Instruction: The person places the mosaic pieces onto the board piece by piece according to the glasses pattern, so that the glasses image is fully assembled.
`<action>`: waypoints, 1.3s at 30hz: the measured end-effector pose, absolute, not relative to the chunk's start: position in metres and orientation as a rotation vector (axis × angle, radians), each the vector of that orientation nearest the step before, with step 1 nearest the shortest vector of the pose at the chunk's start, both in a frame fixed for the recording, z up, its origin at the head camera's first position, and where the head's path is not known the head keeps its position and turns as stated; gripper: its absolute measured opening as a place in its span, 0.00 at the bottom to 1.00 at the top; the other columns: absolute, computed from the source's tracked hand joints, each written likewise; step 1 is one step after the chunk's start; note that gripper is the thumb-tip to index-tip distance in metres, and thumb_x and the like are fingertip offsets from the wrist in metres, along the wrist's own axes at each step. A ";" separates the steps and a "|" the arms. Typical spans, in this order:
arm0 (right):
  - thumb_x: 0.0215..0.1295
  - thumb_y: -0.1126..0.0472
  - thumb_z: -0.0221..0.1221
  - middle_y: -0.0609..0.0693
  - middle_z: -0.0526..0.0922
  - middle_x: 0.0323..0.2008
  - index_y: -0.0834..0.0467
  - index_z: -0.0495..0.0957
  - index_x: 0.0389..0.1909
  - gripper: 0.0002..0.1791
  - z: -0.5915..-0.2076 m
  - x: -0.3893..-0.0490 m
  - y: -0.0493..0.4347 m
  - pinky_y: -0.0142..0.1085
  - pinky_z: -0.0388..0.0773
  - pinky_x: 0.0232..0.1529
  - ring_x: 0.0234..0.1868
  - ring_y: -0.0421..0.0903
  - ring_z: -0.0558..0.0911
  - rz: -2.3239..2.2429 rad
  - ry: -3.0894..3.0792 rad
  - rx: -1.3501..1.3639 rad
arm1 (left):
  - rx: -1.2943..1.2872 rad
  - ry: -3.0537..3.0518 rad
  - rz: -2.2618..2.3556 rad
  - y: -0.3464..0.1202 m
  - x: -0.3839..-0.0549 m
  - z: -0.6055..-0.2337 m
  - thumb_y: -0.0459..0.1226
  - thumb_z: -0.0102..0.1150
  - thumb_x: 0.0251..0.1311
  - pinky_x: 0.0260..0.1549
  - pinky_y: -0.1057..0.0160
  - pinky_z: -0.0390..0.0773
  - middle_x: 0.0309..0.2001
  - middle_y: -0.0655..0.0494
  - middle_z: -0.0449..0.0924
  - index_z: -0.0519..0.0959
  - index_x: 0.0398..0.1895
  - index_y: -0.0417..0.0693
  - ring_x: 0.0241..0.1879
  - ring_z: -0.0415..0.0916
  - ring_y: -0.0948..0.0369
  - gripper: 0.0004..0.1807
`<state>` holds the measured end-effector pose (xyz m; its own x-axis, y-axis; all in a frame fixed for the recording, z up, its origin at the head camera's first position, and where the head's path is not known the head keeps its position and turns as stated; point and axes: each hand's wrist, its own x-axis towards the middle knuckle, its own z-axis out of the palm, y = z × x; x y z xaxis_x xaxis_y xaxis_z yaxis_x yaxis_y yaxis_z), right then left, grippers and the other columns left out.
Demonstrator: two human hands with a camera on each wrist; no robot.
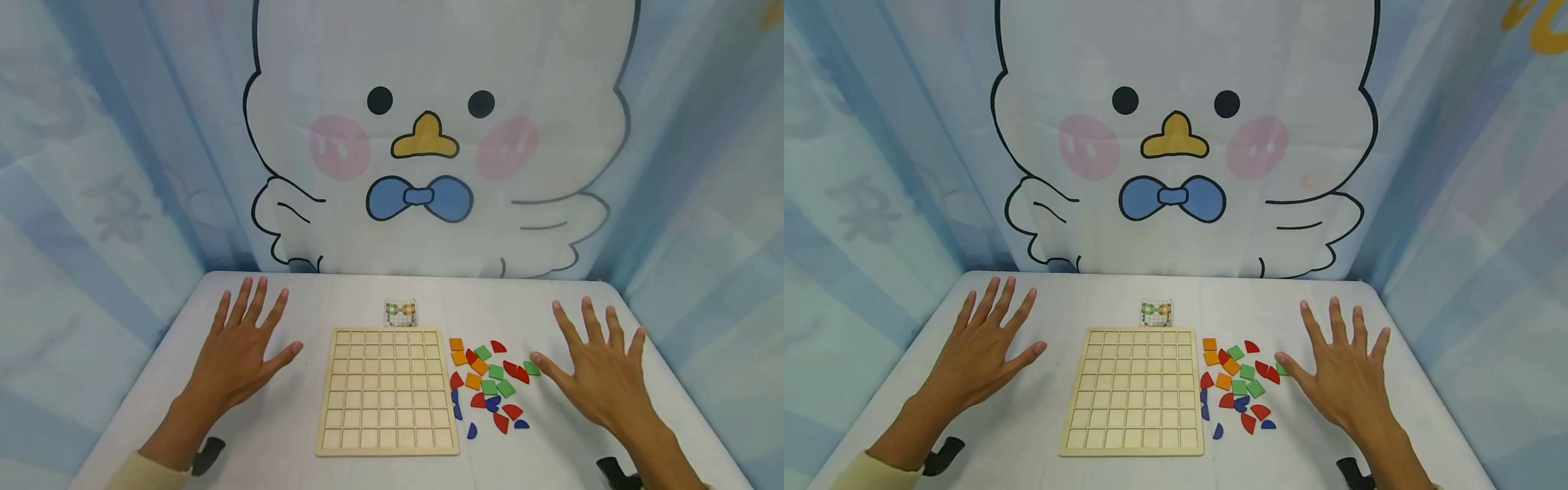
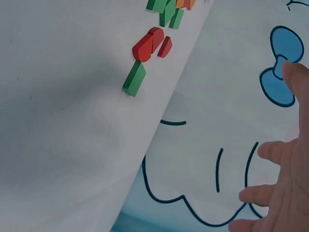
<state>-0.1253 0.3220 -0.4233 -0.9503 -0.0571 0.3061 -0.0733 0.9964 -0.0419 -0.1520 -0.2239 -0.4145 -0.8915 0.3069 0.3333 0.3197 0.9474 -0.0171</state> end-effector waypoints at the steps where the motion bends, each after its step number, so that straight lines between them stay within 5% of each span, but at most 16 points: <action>1: 0.64 0.25 0.59 0.68 0.45 0.85 0.42 0.46 0.87 0.58 -0.423 -0.125 0.322 0.79 0.22 0.73 0.83 0.78 0.40 0.077 -2.830 0.094 | -0.458 -2.767 -0.052 -0.224 -0.152 -0.415 0.67 0.53 0.71 0.84 0.37 0.37 0.86 0.37 0.47 0.57 0.86 0.50 0.86 0.42 0.38 0.49; 7: 0.62 0.29 0.64 0.67 0.47 0.85 0.42 0.46 0.87 0.59 -0.424 -0.126 0.320 0.79 0.24 0.75 0.84 0.76 0.41 0.097 -2.816 0.101 | -0.470 -2.784 -0.084 -0.222 -0.153 -0.416 0.67 0.53 0.71 0.84 0.38 0.40 0.85 0.36 0.49 0.58 0.85 0.49 0.86 0.45 0.39 0.49; 12: 0.63 0.33 0.65 0.69 0.56 0.83 0.44 0.50 0.87 0.56 -0.424 -0.130 0.315 0.77 0.31 0.78 0.82 0.76 0.52 0.174 -2.755 0.148 | -0.514 -2.828 -0.209 -0.218 -0.154 -0.416 0.63 0.58 0.71 0.82 0.36 0.49 0.84 0.37 0.53 0.60 0.84 0.45 0.85 0.50 0.39 0.48; 20: 0.58 0.48 0.76 0.68 0.74 0.69 0.46 0.61 0.84 0.54 -0.430 -0.136 0.292 0.77 0.67 0.66 0.68 0.71 0.71 0.365 -2.651 0.224 | -0.560 -2.915 -0.549 -0.201 -0.152 -0.435 0.55 0.75 0.62 0.78 0.36 0.61 0.79 0.41 0.68 0.67 0.81 0.45 0.80 0.64 0.41 0.48; 24: 0.60 0.51 0.76 0.66 0.78 0.65 0.46 0.64 0.82 0.50 -0.435 -0.138 0.277 0.73 0.74 0.61 0.66 0.67 0.74 0.446 -2.652 0.243 | -0.594 -2.963 -0.648 -0.195 -0.151 -0.449 0.54 0.78 0.58 0.78 0.37 0.62 0.79 0.44 0.69 0.68 0.80 0.46 0.80 0.64 0.42 0.50; 39: 0.65 0.51 0.75 0.59 0.83 0.61 0.48 0.75 0.75 0.37 -0.452 -0.158 0.239 0.60 0.81 0.60 0.60 0.58 0.78 0.622 -2.759 0.305 | -0.683 -3.049 -0.853 -0.190 -0.153 -0.477 0.52 0.83 0.46 0.73 0.31 0.66 0.78 0.45 0.70 0.70 0.78 0.43 0.78 0.66 0.39 0.55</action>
